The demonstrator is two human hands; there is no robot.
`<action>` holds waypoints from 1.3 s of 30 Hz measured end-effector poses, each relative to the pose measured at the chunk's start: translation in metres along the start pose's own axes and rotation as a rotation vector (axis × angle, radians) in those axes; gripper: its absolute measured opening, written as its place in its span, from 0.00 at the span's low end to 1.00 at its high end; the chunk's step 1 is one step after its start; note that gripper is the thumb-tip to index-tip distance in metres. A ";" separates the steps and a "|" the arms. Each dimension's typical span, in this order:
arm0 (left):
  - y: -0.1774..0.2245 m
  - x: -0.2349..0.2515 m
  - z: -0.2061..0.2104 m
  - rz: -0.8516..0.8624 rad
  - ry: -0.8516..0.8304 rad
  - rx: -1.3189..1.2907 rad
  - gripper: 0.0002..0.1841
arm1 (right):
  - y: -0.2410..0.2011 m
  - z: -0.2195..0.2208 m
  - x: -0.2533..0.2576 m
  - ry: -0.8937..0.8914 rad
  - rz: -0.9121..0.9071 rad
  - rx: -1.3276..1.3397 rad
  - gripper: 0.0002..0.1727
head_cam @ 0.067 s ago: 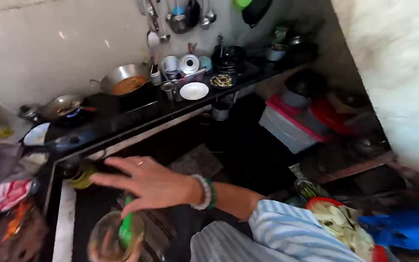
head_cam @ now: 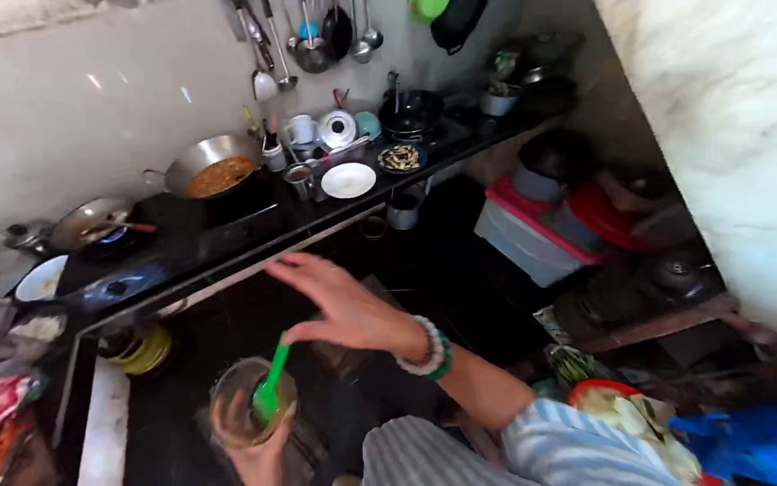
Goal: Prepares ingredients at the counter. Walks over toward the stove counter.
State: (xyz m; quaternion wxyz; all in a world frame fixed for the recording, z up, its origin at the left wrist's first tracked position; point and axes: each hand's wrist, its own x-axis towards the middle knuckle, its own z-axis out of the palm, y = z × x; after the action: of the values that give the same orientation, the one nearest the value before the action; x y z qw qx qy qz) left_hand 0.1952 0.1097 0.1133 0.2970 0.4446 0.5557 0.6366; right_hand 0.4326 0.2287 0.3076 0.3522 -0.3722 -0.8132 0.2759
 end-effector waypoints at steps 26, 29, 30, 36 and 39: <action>-0.097 0.336 0.640 -0.056 -0.709 -0.180 0.73 | 0.382 -0.168 -0.059 0.883 0.994 0.279 0.34; -0.105 0.313 0.728 -0.083 -0.737 -0.210 0.74 | 0.445 -0.220 -0.058 0.853 0.970 0.274 0.35; -0.108 0.307 0.763 -0.081 -0.741 -0.227 0.74 | 0.467 -0.241 -0.059 0.848 0.973 0.259 0.35; -0.130 0.285 0.964 -0.136 -0.788 -0.201 0.73 | 0.554 -0.364 -0.084 0.803 1.063 0.161 0.36; -0.147 0.283 1.056 -0.110 -0.799 -0.180 0.72 | 0.582 -0.406 -0.106 0.794 1.135 0.101 0.37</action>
State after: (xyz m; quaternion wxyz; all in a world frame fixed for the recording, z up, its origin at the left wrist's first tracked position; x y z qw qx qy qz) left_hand 1.0037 0.8553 0.0234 0.5605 0.5988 0.3618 0.4431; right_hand 1.0384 0.5519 0.0980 0.4412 -0.7959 -0.2884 0.2978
